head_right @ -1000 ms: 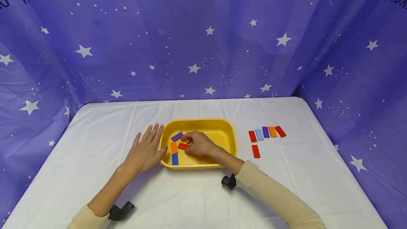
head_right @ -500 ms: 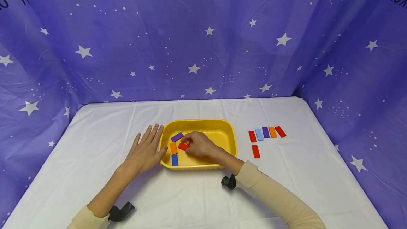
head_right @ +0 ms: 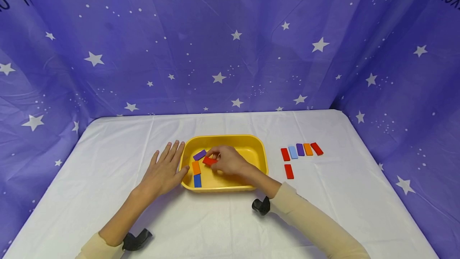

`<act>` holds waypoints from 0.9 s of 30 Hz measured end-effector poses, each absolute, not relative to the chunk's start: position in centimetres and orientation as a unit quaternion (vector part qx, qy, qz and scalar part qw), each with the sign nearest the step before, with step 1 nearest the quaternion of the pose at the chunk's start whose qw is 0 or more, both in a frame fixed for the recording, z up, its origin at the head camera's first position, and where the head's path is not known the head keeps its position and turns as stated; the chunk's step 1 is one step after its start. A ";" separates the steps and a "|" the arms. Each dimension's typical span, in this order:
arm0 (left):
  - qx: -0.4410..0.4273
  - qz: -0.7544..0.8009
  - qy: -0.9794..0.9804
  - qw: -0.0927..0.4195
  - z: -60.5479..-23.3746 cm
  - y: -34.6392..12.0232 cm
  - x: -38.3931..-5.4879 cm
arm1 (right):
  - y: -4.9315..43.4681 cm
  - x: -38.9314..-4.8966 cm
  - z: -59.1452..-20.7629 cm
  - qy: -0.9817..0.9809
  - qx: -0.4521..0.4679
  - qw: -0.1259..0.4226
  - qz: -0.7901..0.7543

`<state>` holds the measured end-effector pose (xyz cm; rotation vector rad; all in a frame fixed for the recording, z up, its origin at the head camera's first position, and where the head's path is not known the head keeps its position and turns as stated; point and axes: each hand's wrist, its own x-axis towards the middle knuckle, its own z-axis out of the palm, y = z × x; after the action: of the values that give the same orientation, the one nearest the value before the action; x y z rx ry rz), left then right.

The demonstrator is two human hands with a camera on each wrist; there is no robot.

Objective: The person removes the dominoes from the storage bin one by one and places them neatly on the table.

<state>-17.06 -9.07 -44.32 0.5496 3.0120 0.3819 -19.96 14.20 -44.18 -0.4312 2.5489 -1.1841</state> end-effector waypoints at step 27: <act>0.178 0.128 0.975 0.030 -44.3 -9.1 -17.0 | 19.9 -19.3 -39.6 0.883 -0.122 0.087 -0.444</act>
<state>-17.04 -9.11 -44.28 0.5504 3.0068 0.3949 -19.31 19.90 -39.58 -0.3636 2.6303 -1.3224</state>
